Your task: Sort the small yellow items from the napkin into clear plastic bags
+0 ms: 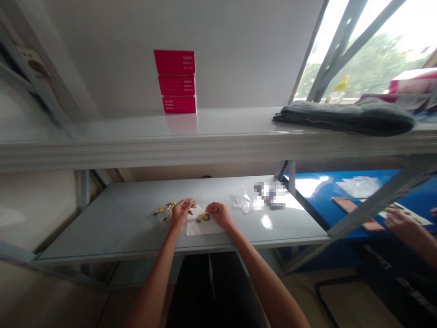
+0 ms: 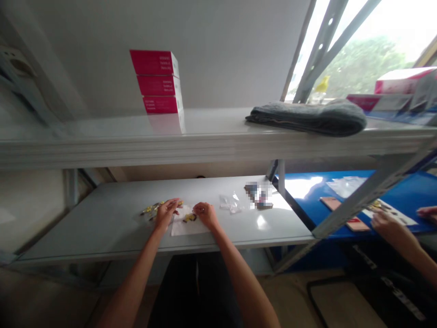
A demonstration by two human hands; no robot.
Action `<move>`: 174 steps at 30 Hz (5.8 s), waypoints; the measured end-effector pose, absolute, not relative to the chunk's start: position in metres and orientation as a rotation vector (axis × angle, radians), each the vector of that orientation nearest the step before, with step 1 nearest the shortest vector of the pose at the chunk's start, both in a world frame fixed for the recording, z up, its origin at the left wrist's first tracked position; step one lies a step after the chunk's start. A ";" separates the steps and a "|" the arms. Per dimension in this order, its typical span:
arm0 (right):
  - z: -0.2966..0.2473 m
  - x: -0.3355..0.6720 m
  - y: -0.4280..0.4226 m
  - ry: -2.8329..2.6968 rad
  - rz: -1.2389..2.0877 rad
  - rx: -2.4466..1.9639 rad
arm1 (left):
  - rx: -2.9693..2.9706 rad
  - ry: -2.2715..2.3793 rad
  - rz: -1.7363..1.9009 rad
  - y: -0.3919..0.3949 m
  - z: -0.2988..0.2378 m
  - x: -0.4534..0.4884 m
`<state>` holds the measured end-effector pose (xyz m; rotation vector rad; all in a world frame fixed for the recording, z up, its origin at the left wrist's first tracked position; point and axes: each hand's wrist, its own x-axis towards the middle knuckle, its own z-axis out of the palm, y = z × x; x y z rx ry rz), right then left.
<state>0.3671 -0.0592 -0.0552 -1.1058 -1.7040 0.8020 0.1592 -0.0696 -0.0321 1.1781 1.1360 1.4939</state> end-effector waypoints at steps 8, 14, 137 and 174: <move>-0.052 0.368 -0.065 -1.697 0.826 -1.096 | 1.271 1.257 1.515 -0.064 -0.023 0.160; -0.043 0.371 -0.069 -1.668 0.817 -1.080 | 1.365 1.353 1.442 -0.081 -0.022 0.151; 0.008 0.289 -0.051 -1.933 0.837 -1.273 | 2.007 1.680 1.616 -0.112 -0.041 0.134; 0.011 0.317 -0.061 -1.924 1.083 -0.793 | 1.550 1.470 1.496 -0.111 -0.042 0.133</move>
